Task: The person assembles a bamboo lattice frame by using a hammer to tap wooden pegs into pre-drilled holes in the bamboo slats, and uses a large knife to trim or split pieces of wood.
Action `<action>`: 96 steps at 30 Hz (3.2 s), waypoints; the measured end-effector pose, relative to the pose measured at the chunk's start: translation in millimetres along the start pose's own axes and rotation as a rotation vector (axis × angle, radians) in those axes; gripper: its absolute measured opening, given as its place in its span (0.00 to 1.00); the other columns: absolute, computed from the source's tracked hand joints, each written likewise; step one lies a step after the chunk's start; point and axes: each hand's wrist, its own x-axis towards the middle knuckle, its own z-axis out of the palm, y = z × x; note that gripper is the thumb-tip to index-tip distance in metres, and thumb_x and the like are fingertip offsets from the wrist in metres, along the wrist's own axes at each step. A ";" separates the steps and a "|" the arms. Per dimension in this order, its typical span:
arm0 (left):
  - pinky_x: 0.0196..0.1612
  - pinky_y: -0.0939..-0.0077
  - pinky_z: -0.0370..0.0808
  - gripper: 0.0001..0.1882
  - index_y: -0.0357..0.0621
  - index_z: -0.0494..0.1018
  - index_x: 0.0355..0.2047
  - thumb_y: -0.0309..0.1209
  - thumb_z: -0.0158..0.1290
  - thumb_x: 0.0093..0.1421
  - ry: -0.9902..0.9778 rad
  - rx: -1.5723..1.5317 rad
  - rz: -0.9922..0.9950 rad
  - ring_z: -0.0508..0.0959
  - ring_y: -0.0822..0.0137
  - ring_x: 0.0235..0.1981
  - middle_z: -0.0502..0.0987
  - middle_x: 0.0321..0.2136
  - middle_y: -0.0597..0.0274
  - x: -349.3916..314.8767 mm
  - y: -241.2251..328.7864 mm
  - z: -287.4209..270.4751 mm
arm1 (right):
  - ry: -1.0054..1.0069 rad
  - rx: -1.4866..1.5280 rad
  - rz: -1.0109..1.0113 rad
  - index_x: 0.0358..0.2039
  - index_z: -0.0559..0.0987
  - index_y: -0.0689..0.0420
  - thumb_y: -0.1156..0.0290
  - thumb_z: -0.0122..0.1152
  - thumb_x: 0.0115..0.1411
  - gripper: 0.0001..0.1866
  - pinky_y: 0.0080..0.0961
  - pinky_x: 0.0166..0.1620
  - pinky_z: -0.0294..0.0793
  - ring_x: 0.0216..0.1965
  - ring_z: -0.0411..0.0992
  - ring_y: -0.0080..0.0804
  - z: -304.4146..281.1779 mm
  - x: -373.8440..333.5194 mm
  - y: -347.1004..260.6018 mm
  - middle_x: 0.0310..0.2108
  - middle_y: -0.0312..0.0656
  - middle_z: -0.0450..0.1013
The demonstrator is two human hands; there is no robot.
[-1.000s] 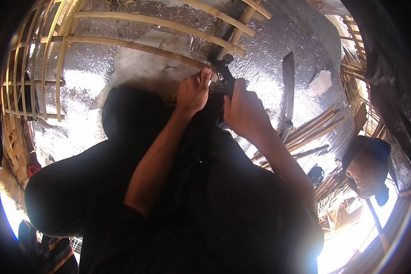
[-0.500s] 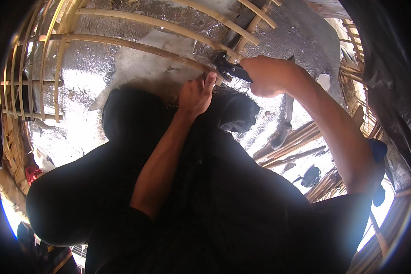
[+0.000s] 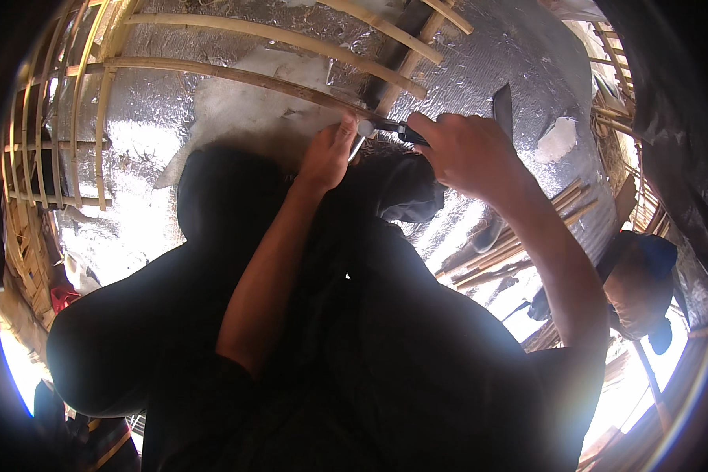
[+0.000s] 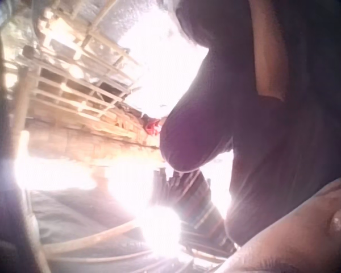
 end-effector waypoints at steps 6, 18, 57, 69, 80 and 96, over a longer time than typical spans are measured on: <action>0.40 0.57 0.76 0.47 0.36 0.78 0.36 0.77 0.53 0.51 -0.113 -0.048 0.065 0.83 0.53 0.32 0.82 0.25 0.53 2.6 -12.4 -6.8 | -0.085 -0.216 -0.186 0.52 0.85 0.46 0.75 0.72 0.56 0.23 0.42 0.47 0.77 0.41 0.80 0.43 -41.7 37.0 23.6 0.33 0.44 0.79; 0.37 0.57 0.75 0.48 0.33 0.74 0.41 0.69 0.68 0.39 -0.086 0.202 0.157 0.79 0.55 0.29 0.78 0.26 0.51 -6.6 0.5 -8.6 | 0.259 0.915 -0.249 0.35 0.84 0.58 0.74 0.69 0.51 0.09 0.26 0.46 0.74 0.38 0.77 0.26 -22.0 36.5 36.9 0.33 0.39 0.79; 0.40 0.51 0.78 0.22 0.35 0.72 0.42 0.46 0.49 0.66 0.048 -0.103 0.071 0.83 0.46 0.37 0.81 0.36 0.43 -39.0 -16.2 32.0 | 0.778 0.913 -0.700 0.18 0.69 0.54 0.73 0.74 0.45 0.16 0.31 0.25 0.67 0.17 0.71 0.33 39.8 14.7 -68.2 0.17 0.35 0.70; 0.35 0.50 0.76 0.18 0.36 0.73 0.40 0.40 0.42 0.70 0.094 0.113 0.107 0.82 0.40 0.34 0.81 0.33 0.41 -85.3 -4.7 3.7 | 0.291 0.763 -1.028 0.17 0.72 0.52 0.69 0.69 0.52 0.14 0.36 0.22 0.71 0.18 0.75 0.40 48.8 18.3 -101.6 0.13 0.38 0.71; 0.56 0.50 0.72 0.21 0.34 0.67 0.57 0.34 0.37 0.70 -0.178 0.202 0.004 0.76 0.36 0.53 0.76 0.49 0.32 -84.7 -60.1 9.4 | 0.354 0.733 -1.015 0.16 0.69 0.50 0.69 0.68 0.48 0.14 0.34 0.20 0.69 0.15 0.73 0.36 68.9 -3.1 -113.0 0.12 0.36 0.69; 0.50 0.55 0.75 0.09 0.37 0.79 0.28 0.32 0.60 0.57 0.198 0.847 0.438 0.79 0.52 0.45 0.80 0.39 0.51 -39.8 109.2 -36.1 | 0.301 0.773 -0.940 0.18 0.72 0.51 0.69 0.71 0.50 0.13 0.35 0.22 0.72 0.19 0.75 0.38 69.2 5.0 -98.3 0.15 0.38 0.72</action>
